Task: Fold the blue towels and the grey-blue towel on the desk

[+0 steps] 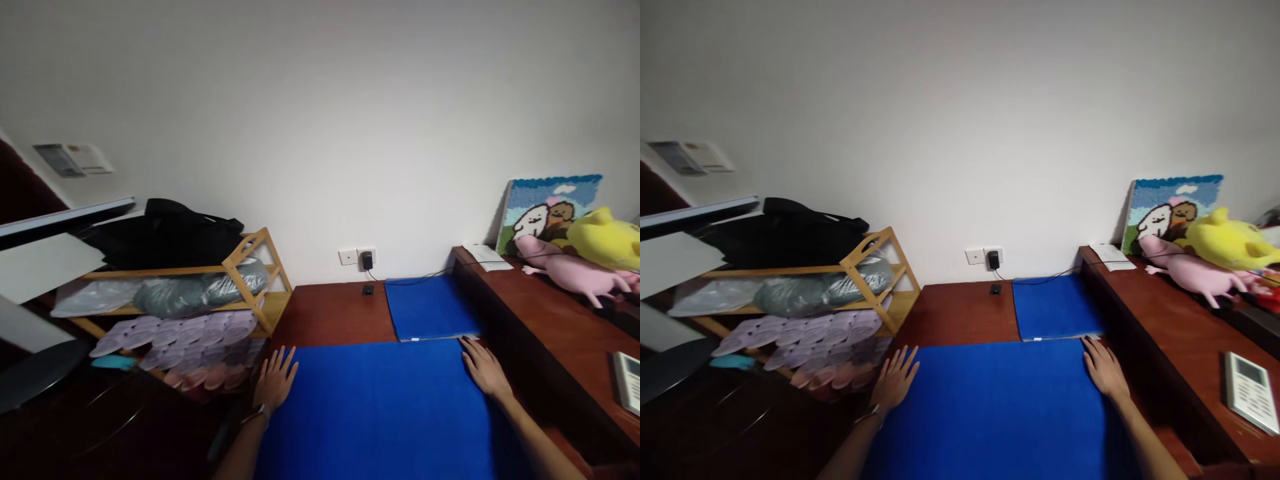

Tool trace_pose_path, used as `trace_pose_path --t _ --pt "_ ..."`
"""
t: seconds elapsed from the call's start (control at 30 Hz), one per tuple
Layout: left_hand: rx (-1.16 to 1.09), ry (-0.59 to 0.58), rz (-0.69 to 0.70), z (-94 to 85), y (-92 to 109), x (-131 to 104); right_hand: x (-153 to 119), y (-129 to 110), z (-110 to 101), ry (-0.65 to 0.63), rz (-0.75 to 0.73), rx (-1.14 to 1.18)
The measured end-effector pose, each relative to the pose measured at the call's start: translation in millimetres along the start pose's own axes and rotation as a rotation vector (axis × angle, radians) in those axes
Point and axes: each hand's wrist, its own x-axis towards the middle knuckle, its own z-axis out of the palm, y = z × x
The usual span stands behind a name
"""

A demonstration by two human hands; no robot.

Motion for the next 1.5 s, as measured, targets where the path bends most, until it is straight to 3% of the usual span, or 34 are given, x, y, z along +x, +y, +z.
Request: trace_pose_path --t 0.1,0.17,0.23,0.3,0.37,0.43,0.5,0.6,0.7,0.93,1.07,1.17,1.3,1.5 --pt "-0.050 0.101 0.029 -19.7 26 -1 0 -1 0 0.036 0.002 0.049" --pt "-0.150 0.174 0.051 -39.1 74 -10 -1 0 -2 0.057 0.001 0.080" --pt "-0.295 0.145 0.149 -58.8 148 -30 -1 0 -5 0.065 -0.001 0.111" --pt "-0.450 0.053 0.322 -72.6 241 -59 -1 1 -7 0.073 -0.010 0.148" --pt "-0.540 -0.005 0.489 -75.3 337 -92 -2 2 -8 0.087 -0.028 0.188" --pt "-0.533 -0.014 0.698 -65.7 423 -120 -2 3 -9 0.105 -0.054 0.227" --pt "-0.468 -0.011 0.871 -48.0 487 -141 -2 4 -9 0.123 -0.078 0.267" --pt "-0.408 -0.004 0.867 -22.3 538 -156 -2 5 -9 0.142 -0.102 0.312" --pt "-0.403 -0.004 0.846 -13.8 547 -162 -5 3 -11 0.162 -0.115 0.328" --pt "-0.577 -0.006 0.745 -25.7 525 -177 -11 -3 -20 0.182 -0.142 0.407" --pt "-0.678 -0.021 0.488 -18.6 517 -185 -10 -7 -26 0.189 -0.051 0.484" --pt "-0.763 -0.153 0.230 -22.7 503 -189 -9 -21 -42 0.181 0.008 0.525" --pt "-0.926 -0.303 0.045 -50.0 461 -190 -16 -56 -81 0.016 -0.073 0.558" --pt "-1.338 -0.306 -0.050 -100.5 363 -202 -20 -129 -126 -0.194 -0.239 0.601"
